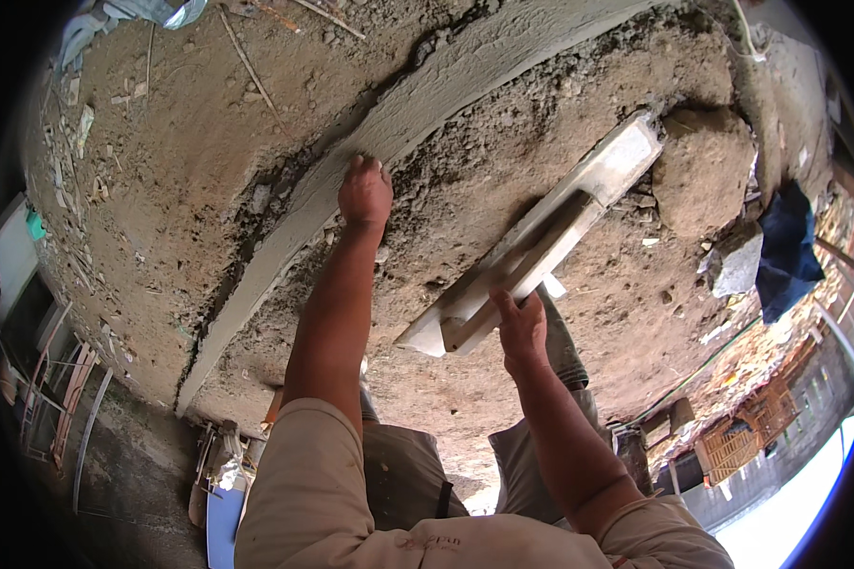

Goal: The person scoops cement from a bucket with a trowel and applies it into a narrow trench on the ground. They then use a straight wooden plank to smooth and level the wet cement along the trench.

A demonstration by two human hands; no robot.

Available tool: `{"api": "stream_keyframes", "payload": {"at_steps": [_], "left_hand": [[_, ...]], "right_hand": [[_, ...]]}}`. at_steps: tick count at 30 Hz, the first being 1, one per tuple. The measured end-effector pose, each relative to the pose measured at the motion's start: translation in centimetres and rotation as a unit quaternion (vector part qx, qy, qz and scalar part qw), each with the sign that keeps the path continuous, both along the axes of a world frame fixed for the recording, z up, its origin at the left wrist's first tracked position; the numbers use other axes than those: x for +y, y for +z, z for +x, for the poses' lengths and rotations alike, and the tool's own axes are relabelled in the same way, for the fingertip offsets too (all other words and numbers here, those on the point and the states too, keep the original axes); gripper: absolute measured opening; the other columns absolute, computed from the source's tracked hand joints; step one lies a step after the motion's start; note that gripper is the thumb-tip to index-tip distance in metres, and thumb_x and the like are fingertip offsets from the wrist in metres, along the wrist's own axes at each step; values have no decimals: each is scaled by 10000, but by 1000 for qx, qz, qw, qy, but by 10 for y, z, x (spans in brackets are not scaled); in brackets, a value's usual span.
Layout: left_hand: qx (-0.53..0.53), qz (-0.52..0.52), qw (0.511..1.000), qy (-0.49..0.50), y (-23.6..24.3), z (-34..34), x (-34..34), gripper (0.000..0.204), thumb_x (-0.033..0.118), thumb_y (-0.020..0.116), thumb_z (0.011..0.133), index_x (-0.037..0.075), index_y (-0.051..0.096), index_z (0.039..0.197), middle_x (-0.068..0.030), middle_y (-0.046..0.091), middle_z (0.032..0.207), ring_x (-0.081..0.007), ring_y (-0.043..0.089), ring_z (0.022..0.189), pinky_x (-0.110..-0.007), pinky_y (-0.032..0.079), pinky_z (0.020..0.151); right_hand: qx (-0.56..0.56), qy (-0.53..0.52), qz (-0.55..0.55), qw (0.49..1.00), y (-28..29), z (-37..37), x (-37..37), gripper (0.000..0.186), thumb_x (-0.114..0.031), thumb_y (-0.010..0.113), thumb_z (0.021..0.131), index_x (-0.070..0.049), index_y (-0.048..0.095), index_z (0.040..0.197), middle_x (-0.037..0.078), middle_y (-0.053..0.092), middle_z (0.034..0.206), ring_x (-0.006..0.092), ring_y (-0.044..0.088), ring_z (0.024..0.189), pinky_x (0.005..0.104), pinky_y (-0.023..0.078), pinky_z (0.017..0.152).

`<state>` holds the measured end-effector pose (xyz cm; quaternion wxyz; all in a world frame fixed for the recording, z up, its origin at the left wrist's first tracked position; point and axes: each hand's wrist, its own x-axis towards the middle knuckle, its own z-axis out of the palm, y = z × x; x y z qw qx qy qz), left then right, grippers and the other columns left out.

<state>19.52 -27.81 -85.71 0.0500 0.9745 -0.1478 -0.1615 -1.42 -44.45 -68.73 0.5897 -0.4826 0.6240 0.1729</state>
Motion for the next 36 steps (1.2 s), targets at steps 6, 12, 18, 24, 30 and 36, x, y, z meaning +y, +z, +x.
{"api": "stream_keyframes", "payload": {"at_steps": [6, 12, 18, 24, 30, 36], "left_hand": [[-30, -36, 999, -14, 13, 1, 3, 137, 161, 685, 801, 60, 595, 826, -134, 577, 880, -355, 625, 794, -454, 519, 655], [-21, -40, 998, -41, 44, -7, -3, 117, 128, 681, 792, 63, 584, 790, -130, 565, 881, -343, 619, 800, -437, 535, 659], [-21, -61, 998, -28, 67, -11, 3, 122, 163, 680, 823, 55, 636, 859, -145, 577, 908, -365, 614, 806, -452, 517, 675], [-1, -91, 995, -30, 62, -14, 19, 165, 218, 672, 875, 84, 619, 956, -117, 567, 923, -343, 606, 813, -441, 509, 655], [8, 3, 998, -65, 35, 0, 2, 215, 215, 702, 860, 63, 626, 991, -142, 596, 991, -359, 625, 900, -431, 532, 734], [47, 59, 996, -45, 14, 3, -19, 178, 156, 672, 853, 41, 621, 978, -180, 606, 1052, -380, 624, 965, -445, 537, 783]], "right_hand": [[27, 15, 2, 1000, 8, 6, -8, 398, -261, 691, 877, 23, 597, 1139, 131, 666, 1000, 205, 628, 913, 346, 491, 816], [27, 35, -14, 999, 13, 9, -13, 378, -262, 692, 868, 15, 609, 1112, 129, 667, 976, 205, 629, 900, 352, 493, 806], [29, 37, -7, 999, 18, 11, -16, 370, -260, 701, 861, 9, 616, 1101, 111, 665, 959, 186, 619, 872, 346, 493, 785], [35, 34, -17, 999, 13, 6, -15, 375, -270, 703, 863, 7, 615, 1099, 98, 651, 910, 177, 603, 823, 339, 494, 755], [31, 29, -2, 999, 13, 6, -14, 395, -286, 702, 861, 11, 608, 1105, 95, 644, 908, 169, 595, 813, 336, 490, 745], [28, 16, 14, 999, 15, 5, -19, 411, -281, 696, 859, 12, 598, 1130, 101, 653, 931, 170, 601, 835, 338, 491, 757]]}}
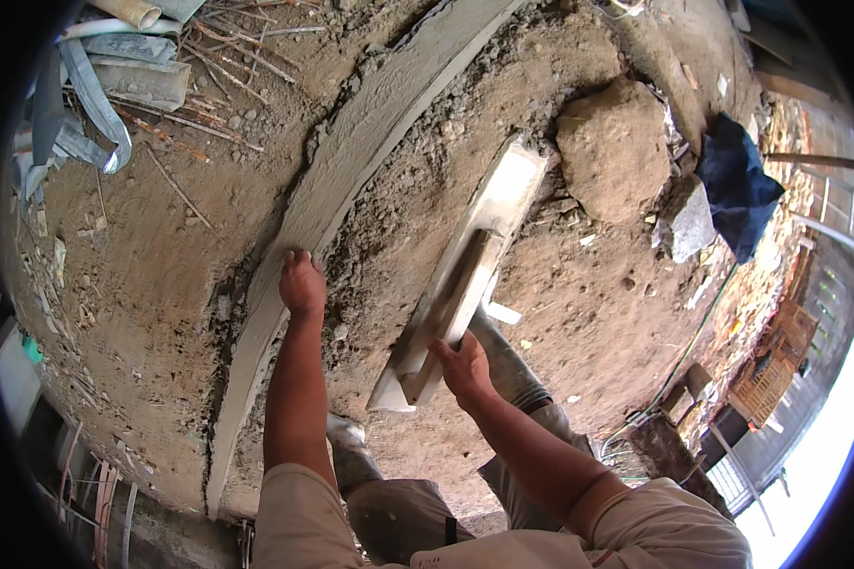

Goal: The person scoops cement from a bucket with a trowel and applies it into a narrow trench on the ground. They then use a straight wooden plank to smooth and level the wet cement along the trench.

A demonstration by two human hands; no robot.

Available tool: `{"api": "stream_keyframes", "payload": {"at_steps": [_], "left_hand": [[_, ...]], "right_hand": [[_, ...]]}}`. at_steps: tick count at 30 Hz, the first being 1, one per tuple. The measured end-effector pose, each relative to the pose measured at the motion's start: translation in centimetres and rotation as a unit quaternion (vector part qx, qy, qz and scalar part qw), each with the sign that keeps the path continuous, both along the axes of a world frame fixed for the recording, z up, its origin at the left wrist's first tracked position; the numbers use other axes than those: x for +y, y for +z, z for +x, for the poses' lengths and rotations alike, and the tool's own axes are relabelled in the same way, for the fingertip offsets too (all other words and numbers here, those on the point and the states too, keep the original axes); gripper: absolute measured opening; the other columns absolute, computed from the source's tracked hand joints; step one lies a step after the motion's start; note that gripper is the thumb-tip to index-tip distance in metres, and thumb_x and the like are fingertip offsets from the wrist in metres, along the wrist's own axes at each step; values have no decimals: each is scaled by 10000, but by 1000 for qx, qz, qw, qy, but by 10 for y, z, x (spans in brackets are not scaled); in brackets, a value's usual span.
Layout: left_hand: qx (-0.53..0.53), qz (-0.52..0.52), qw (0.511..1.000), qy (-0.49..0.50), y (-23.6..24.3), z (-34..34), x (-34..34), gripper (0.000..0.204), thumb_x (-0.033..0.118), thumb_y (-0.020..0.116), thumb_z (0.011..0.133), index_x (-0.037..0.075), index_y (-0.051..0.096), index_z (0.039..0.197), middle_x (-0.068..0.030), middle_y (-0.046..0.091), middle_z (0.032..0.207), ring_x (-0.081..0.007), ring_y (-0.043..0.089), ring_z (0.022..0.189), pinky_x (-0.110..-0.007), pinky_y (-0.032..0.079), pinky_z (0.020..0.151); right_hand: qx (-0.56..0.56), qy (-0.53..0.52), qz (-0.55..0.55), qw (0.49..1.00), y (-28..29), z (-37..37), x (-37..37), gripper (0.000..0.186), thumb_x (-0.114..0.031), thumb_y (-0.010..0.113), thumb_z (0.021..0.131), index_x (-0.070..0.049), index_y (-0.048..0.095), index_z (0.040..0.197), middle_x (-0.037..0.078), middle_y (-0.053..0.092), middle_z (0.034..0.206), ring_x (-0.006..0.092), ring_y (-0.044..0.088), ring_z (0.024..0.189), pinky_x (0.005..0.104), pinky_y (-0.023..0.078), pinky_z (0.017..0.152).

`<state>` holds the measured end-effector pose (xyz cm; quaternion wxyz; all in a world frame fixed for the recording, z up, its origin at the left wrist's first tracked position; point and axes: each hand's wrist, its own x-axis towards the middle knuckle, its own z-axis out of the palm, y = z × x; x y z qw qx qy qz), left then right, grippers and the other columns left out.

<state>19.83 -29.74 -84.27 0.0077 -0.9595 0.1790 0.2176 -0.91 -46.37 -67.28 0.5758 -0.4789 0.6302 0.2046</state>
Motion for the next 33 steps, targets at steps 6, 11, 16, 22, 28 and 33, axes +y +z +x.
{"api": "stream_keyframes", "payload": {"at_steps": [6, 11, 16, 22, 28, 33], "left_hand": [[-16, -4, 1000, -10, -6, 5, 6, 152, 158, 648, 852, 21, 593, 886, -178, 590, 938, -376, 625, 910, -467, 534, 756], [4, -20, 1000, -14, 18, 1, -3, 138, 145, 665, 830, 38, 582, 855, -156, 571, 909, -360, 624, 856, -454, 540, 716], [-46, -104, 993, -37, 45, -13, 18, 136, 137, 668, 828, 51, 565, 847, -138, 555, 887, -357, 604, 807, -450, 511, 666], [67, -268, 961, 24, 86, -49, 36, 175, 116, 704, 831, 42, 587, 938, -102, 583, 841, -266, 616, 762, -385, 492, 642], [255, -313, 915, -5, 163, -123, -4, 541, 176, 812, 726, 17, 558, 1178, -155, 618, 996, -292, 632, 903, -379, 524, 758], [237, -298, 924, 24, 171, -161, -18, 725, 155, 811, 707, -19, 433, 1301, -234, 571, 1133, -396, 576, 1056, -446, 488, 887]], "right_hand": [[1, 36, -13, 999, 5, 5, -2, 404, -267, 674, 877, 20, 587, 1148, 139, 678, 987, 215, 645, 902, 352, 503, 814], [-6, 20, -14, 1000, 4, 3, -3, 413, -257, 685, 866, 24, 577, 1148, 191, 676, 1004, 284, 664, 944, 376, 504, 839], [2, 36, -19, 999, 2, 6, 3, 406, -262, 693, 860, 17, 583, 1133, 186, 683, 984, 283, 668, 921, 377, 509, 822], [1, 47, -19, 999, 3, 8, 8, 410, -249, 687, 859, 19, 584, 1153, 150, 685, 963, 225, 657, 881, 359, 507, 807], [15, 80, -36, 996, -5, 2, 19, 421, -262, 722, 831, 44, 606, 1097, 158, 687, 948, 205, 664, 870, 352, 524, 763], [-1, 79, -19, 997, 1, 7, 32, 461, -309, 732, 812, 56, 619, 1069, 171, 697, 925, 224, 679, 839, 364, 533, 740]]}}
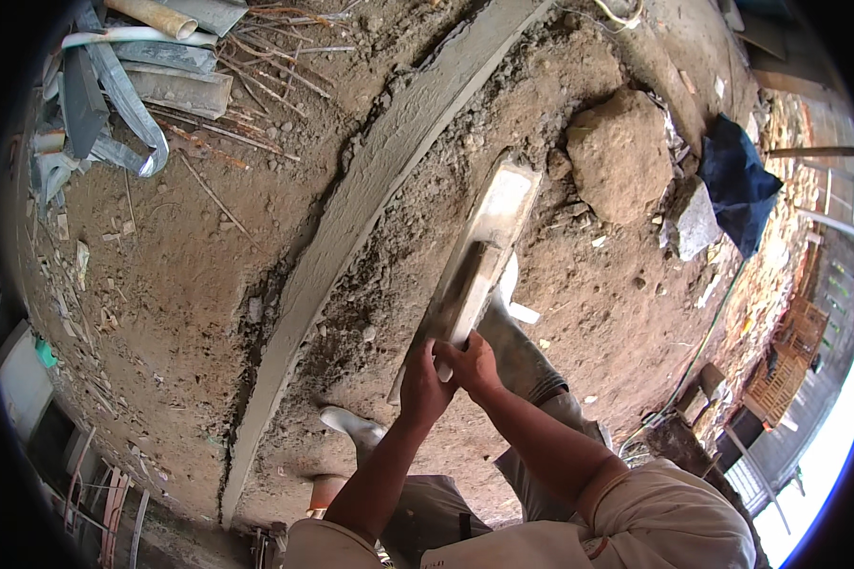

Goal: The person scoops cement from a bucket with a trowel and applies it into a narrow trench on the ground. They then use a straight wooden plank to smooth and level the wet cement along the trench.

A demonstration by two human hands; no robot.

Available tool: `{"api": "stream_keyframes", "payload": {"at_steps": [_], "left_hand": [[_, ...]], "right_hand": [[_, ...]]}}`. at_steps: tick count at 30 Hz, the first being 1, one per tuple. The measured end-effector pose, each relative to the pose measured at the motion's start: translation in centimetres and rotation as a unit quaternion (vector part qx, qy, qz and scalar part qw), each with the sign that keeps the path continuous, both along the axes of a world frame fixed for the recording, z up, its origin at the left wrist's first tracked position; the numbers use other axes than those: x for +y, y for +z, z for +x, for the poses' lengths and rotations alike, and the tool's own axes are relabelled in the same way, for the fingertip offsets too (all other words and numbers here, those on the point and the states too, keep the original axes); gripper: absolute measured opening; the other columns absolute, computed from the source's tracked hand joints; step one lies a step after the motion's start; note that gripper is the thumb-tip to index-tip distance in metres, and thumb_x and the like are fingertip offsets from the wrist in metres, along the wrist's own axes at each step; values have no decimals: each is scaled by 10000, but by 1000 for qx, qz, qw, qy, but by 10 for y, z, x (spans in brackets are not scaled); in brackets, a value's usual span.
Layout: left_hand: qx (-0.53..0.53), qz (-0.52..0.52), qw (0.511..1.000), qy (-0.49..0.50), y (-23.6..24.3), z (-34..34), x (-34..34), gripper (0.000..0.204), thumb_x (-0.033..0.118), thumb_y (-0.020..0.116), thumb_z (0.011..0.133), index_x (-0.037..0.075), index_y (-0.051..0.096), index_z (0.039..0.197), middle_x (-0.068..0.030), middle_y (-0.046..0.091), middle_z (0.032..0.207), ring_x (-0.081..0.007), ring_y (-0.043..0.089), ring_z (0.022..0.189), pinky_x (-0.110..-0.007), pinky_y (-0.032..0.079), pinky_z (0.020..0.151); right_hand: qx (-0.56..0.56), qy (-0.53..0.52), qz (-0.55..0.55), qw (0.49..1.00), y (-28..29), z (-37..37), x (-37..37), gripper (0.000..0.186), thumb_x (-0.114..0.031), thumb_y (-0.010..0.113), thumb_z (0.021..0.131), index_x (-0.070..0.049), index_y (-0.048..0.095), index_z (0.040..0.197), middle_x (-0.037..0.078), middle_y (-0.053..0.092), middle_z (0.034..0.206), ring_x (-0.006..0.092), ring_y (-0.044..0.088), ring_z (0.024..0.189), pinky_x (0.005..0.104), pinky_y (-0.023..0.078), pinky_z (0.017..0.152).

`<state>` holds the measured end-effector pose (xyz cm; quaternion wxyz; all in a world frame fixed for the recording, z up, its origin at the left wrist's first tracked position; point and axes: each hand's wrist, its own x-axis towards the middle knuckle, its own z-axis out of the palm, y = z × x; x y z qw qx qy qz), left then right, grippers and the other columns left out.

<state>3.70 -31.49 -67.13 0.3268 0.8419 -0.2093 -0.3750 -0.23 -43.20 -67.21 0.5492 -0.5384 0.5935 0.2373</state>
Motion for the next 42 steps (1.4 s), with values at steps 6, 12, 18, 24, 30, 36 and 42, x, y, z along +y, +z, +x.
{"api": "stream_keyframes", "payload": {"at_steps": [6, 12, 18, 24, 30, 36, 42], "left_hand": [[-2, -4, 999, 34, -12, -8, 15, 662, 117, 760, 736, -25, 431, 1293, -264, 556, 1148, -433, 568, 1046, -458, 482, 871], [11, -3, 996, 90, 12, 9, 46, 524, 138, 735, 718, -30, 520, 1166, -249, 604, 1003, -442, 607, 905, -483, 503, 756], [2, 42, 997, 69, 43, 46, 79, 521, 158, 693, 699, -42, 530, 1152, -271, 613, 1018, -436, 624, 903, -468, 517, 779], [149, -19, 986, 68, 65, 113, 2, 438, 375, 669, 907, -9, 583, 1098, -162, 667, 833, -254, 674, 804, -373, 525, 689], [302, -44, 945, 114, -3, 191, -74, 421, 479, 597, 917, 69, 583, 1008, 21, 489, 694, -86, 476, 598, -268, 398, 520], [291, -17, 953, 81, -15, 192, -91, 381, 429, 621, 918, 58, 585, 1000, 25, 500, 716, -107, 487, 617, -286, 410, 538], [-6, 143, 990, 22, -19, 184, -73, 476, 424, 597, 905, 6, 527, 1121, -288, 642, 1025, -466, 616, 959, -494, 490, 811]], "right_hand": [[7, 75, -47, 996, 18, 6, 20, 501, -365, 717, 807, 57, 621, 1058, 212, 690, 917, 309, 687, 840, 394, 534, 760], [-112, 209, -106, 966, 46, 17, 20, 391, -366, 713, 826, -4, 600, 921, 175, 645, 812, 366, 652, 748, 440, 510, 665], [-253, 176, -225, 924, 74, 33, -43, 186, -161, 678, 875, -31, 549, 902, 141, 579, 747, 337, 593, 676, 415, 473, 619], [-231, 121, -142, 955, 90, -13, -41, 142, -107, 650, 901, -14, 542, 899, 127, 608, 779, 249, 604, 644, 335, 480, 609], [-241, 83, -118, 960, 92, -25, -50, 152, -119, 656, 896, -22, 538, 898, 111, 584, 715, 216, 567, 592, 335, 468, 589], [-201, 58, -93, 973, 110, -27, -63, 157, -134, 654, 904, -30, 539, 925, 105, 576, 694, 188, 555, 582, 327, 458, 581], [-203, 22, -23, 979, 119, -5, -36, 173, -172, 644, 912, -37, 539, 934, 108, 545, 683, 201, 549, 590, 347, 439, 563]]}}
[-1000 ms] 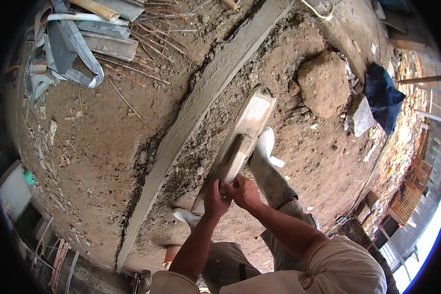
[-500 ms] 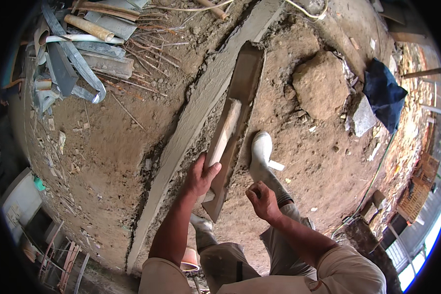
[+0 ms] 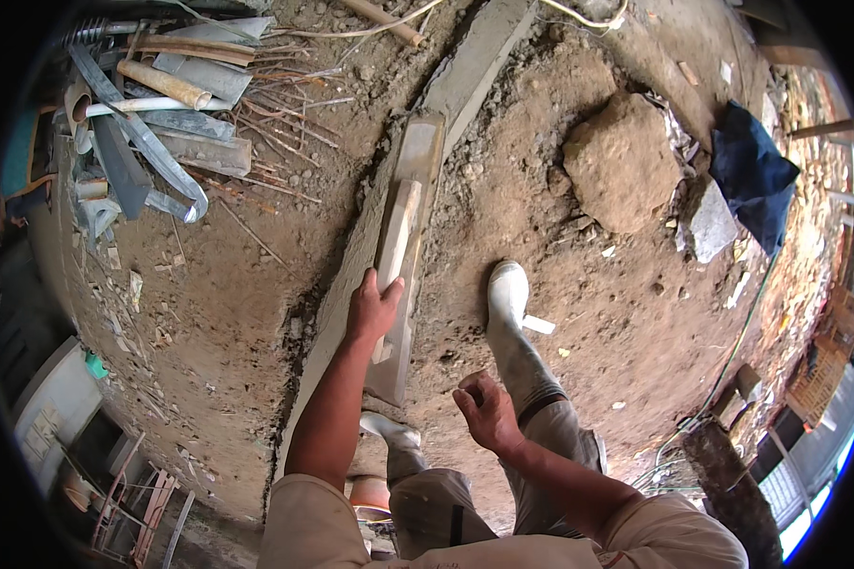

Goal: The person scoops cement from a bucket with a trowel and applies it into a narrow trench on the ground. They then use a straight wooden plank to smooth and level the wet cement along the trench.

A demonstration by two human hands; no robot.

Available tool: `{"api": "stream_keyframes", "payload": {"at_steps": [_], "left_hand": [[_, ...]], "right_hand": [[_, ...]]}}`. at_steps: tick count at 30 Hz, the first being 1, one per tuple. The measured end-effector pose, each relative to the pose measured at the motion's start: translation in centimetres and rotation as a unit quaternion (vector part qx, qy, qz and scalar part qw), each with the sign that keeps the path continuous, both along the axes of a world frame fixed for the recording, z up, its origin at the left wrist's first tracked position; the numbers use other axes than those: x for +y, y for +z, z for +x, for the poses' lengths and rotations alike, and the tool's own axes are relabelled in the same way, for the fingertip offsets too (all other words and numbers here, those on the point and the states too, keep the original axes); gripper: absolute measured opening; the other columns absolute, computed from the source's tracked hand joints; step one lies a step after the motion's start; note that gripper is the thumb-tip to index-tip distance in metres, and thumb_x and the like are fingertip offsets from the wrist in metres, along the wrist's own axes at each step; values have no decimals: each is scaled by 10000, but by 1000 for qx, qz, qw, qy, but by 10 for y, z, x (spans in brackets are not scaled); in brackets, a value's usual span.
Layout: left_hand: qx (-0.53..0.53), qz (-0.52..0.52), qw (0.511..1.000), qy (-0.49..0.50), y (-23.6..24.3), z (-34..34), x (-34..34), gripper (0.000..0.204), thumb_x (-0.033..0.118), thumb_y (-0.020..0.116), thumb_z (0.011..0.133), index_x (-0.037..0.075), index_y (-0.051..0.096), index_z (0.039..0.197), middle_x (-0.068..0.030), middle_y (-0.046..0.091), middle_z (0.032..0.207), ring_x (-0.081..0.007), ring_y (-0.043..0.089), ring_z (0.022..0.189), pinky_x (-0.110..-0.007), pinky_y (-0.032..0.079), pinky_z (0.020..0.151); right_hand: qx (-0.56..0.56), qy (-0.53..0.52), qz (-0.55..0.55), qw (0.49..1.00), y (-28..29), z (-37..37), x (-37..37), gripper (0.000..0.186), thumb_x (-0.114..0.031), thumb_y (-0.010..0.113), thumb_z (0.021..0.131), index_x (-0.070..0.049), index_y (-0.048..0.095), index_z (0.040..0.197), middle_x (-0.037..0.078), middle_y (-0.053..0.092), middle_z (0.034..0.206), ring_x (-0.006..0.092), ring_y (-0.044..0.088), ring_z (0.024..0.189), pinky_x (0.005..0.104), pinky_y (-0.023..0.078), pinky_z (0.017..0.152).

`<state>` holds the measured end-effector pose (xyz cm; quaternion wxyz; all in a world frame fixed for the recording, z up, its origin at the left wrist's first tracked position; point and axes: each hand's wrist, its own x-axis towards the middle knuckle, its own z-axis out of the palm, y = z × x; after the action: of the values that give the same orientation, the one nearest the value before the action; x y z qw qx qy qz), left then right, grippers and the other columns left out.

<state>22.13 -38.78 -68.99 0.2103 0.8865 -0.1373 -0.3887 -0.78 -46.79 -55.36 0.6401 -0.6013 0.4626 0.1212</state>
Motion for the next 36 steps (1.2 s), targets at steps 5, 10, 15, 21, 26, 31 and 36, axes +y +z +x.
{"api": "stream_keyframes", "payload": {"at_steps": [5, 10, 15, 21, 26, 31, 36], "left_hand": [[-108, 42, 993, 1, -47, 34, 1, 498, 431, 579, 907, 30, 480, 1186, -308, 637, 1025, -483, 603, 971, -541, 481, 808], [-124, 72, 987, -70, -91, 45, -14, 516, 446, 561, 912, 43, 457, 1217, -308, 641, 993, -496, 607, 940, -557, 483, 781], [-91, 121, 983, -102, -115, 47, -37, 523, 437, 555, 915, 32, 447, 1228, -313, 642, 970, -498, 619, 904, -555, 494, 763], [-115, 93, 985, -93, -132, -12, 53, 620, 415, 583, 911, -33, 415, 1306, -332, 637, 957, -505, 614, 894, -547, 494, 763], [-118, 102, 983, -95, -138, 5, 28, 578, 395, 589, 908, -10, 408, 1279, -333, 630, 949, -502, 611, 888, -551, 493, 746], [-141, 76, 980, -117, -134, 28, -43, 542, 417, 570, 914, 9, 427, 1241, -311, 645, 935, -481, 627, 875, -538, 510, 734], [-125, 115, 977, -128, -119, -8, 53, 515, 425, 582, 907, 20, 459, 1202, -276, 658, 894, -448, 644, 826, -520, 520, 693]], "right_hand": [[-57, 12, 35, 998, -11, 18, 52, 170, -123, 636, 918, -27, 518, 995, 81, 529, 715, 169, 518, 593, 314, 437, 562], [-27, 32, 82, 996, -46, 1, 57, 216, -170, 650, 904, -36, 529, 1022, 96, 520, 665, 202, 530, 576, 344, 448, 573], [10, -27, 124, 992, -44, 12, 46, 237, -157, 650, 914, -37, 503, 1056, 77, 511, 639, 169, 503, 554, 329, 428, 555], [42, -61, 154, 985, -50, 12, 31, 255, -171, 656, 919, -37, 507, 1076, 78, 558, 694, 146, 541, 608, 313, 455, 593], [31, -89, 183, 979, -45, 20, 25, 255, -177, 655, 924, -49, 512, 1092, 77, 584, 721, 145, 575, 652, 308, 476, 625], [33, -52, 175, 983, -50, 12, 37, 260, -177, 653, 924, -45, 510, 1096, 88, 599, 729, 146, 577, 659, 310, 473, 634], [30, -30, 181, 983, -48, 19, 37, 272, -163, 648, 926, -26, 501, 1110, 76, 585, 744, 138, 555, 678, 298, 458, 638]]}}
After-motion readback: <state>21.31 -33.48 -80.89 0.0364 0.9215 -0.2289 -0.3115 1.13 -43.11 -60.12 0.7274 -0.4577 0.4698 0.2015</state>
